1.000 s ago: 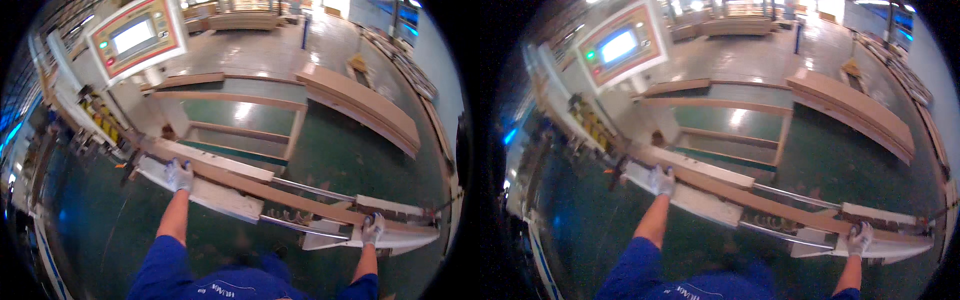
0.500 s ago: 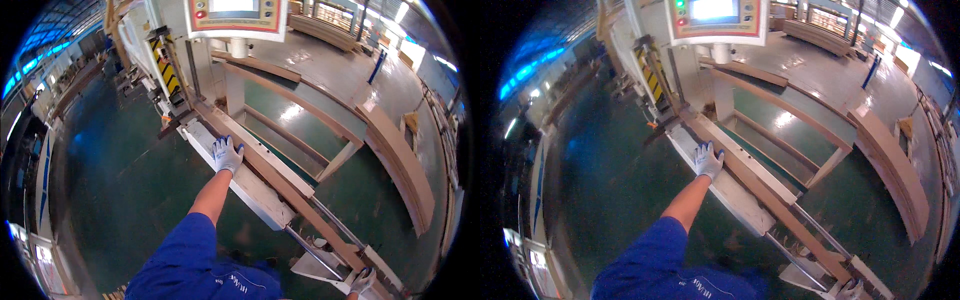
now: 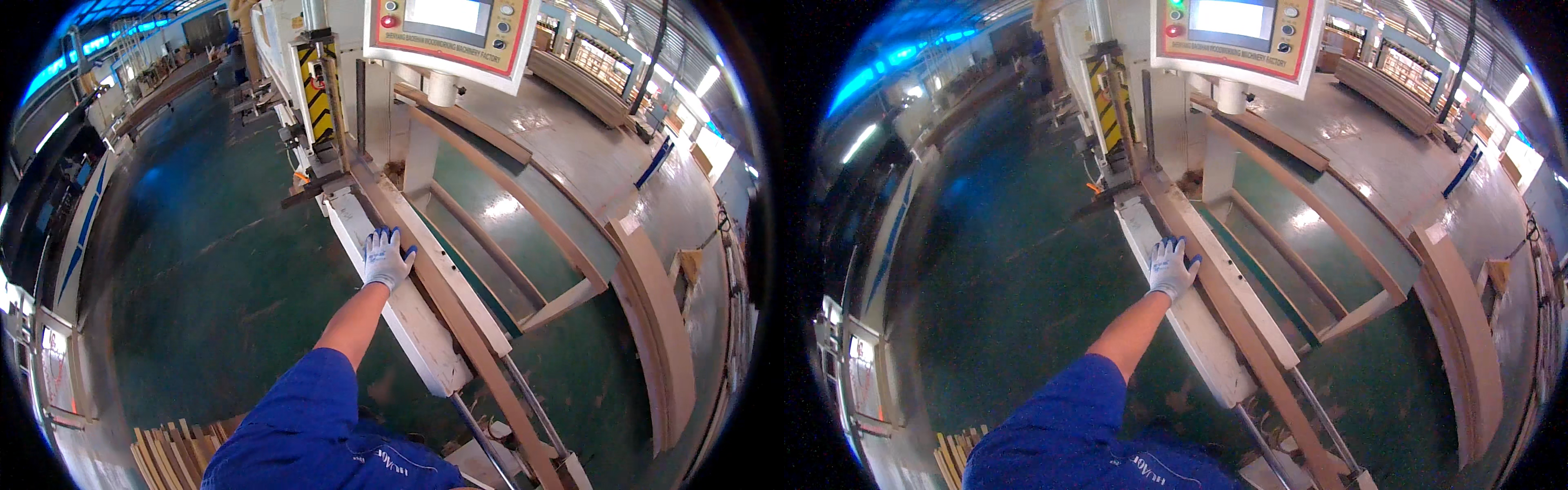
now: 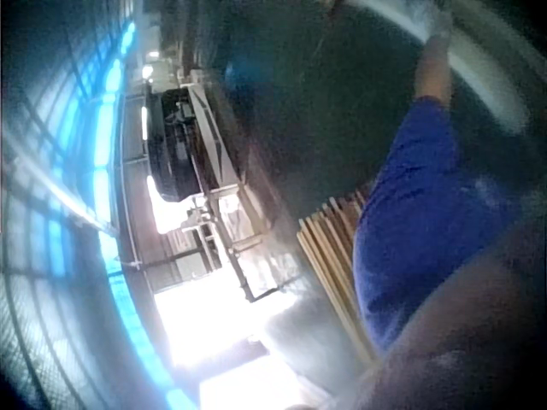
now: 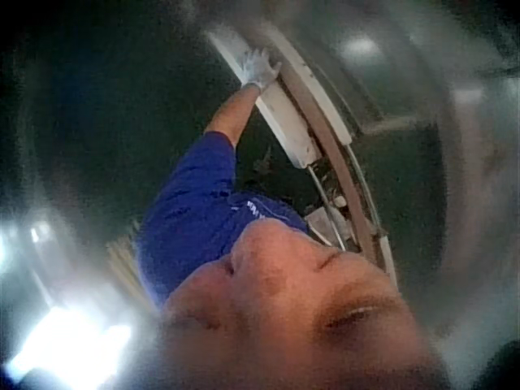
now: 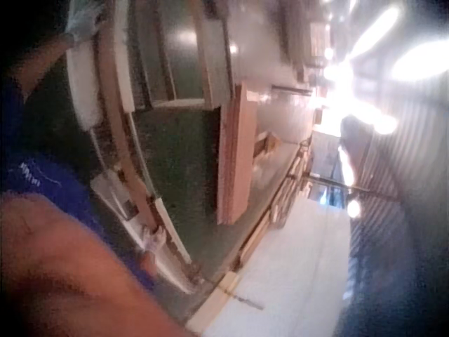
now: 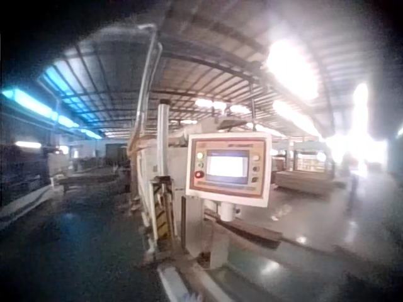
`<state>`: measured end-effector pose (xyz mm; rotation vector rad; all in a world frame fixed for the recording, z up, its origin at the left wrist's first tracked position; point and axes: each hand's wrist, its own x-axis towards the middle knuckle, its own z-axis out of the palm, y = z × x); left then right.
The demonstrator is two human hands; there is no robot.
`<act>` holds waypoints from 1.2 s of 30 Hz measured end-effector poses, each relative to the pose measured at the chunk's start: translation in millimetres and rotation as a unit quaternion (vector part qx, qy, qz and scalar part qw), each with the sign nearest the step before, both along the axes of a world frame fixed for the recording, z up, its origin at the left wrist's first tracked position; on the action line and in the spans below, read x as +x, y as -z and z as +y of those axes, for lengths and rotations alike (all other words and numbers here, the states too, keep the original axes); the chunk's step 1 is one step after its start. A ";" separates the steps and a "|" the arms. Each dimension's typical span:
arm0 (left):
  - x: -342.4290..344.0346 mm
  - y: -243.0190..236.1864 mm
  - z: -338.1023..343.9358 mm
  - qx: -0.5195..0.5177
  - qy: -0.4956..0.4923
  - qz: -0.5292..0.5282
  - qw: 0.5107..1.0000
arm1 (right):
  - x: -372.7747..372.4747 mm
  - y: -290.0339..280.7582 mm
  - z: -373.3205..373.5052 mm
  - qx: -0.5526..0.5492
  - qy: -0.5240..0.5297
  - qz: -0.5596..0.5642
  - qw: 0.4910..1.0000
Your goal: The person picks up wooden planks from a stack and places them into a woodworking machine. They feed the planks through the machine one at a time, then remove the processed pieces and stack them nearby. The person repeats this process throughout the clip.
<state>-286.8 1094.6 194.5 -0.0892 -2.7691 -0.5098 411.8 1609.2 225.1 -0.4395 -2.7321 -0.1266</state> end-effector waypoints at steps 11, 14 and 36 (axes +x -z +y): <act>6.0 -9.3 5.1 0.024 0.010 -0.015 1.000 | 42.8 38.4 56.5 0.042 0.009 -0.140 0.989; 4.8 -9.4 -0.5 0.013 -0.002 -0.009 1.000 | -13.7 16.7 25.6 -0.044 0.024 -0.106 0.993; -2.2 -1.2 -2.2 0.049 0.043 0.026 0.998 | -39.2 24.1 -3.8 -0.138 0.089 -0.163 0.973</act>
